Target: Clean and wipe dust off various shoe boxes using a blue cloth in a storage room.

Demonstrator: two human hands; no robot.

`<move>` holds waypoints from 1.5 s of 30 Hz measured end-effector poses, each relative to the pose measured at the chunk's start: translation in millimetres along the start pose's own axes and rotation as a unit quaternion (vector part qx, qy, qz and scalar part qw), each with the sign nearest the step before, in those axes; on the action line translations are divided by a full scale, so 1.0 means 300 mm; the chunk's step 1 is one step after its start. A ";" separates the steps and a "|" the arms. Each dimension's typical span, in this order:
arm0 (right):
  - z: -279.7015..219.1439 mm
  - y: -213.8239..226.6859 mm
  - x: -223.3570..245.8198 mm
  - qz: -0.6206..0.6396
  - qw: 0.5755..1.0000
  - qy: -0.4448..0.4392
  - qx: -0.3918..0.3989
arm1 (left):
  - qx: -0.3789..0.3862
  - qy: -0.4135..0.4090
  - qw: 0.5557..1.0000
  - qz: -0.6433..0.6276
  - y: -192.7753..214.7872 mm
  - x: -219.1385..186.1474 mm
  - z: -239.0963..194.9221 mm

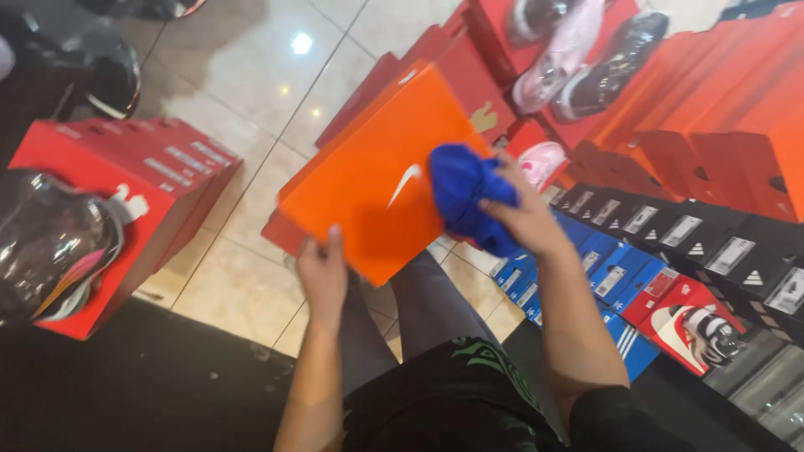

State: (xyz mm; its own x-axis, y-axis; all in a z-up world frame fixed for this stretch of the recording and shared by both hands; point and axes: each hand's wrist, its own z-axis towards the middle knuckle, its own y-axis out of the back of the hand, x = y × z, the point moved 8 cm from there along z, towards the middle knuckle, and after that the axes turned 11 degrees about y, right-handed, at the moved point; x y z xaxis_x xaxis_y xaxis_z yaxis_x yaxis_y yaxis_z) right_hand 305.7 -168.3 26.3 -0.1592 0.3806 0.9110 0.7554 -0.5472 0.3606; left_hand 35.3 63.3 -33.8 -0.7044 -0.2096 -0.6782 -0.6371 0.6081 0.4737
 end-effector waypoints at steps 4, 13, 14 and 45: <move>0.052 0.113 -0.139 -0.005 0.997 -0.061 -0.037 | 0.025 -0.034 0.999 0.022 -0.241 -0.067 0.094; -0.014 0.243 -0.016 -0.002 0.979 -0.060 -0.194 | 0.065 0.089 0.994 0.027 -0.375 0.100 0.223; 0.014 0.227 0.095 -0.056 0.984 -0.035 -0.167 | 0.065 0.093 0.993 0.037 -0.371 0.075 0.218; 0.273 -0.475 0.060 -0.437 0.792 0.417 0.086 | 0.018 -0.069 0.989 -0.131 -0.442 0.096 0.222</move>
State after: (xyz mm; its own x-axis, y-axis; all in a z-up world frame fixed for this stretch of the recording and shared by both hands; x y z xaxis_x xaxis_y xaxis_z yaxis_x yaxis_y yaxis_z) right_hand 247.2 -22.3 -25.1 -0.9799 -0.1058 0.1694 0.1885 -0.2098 0.9594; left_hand 120.4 27.7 -153.7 -0.4663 -0.2589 -0.8459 -0.7781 0.5749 0.2530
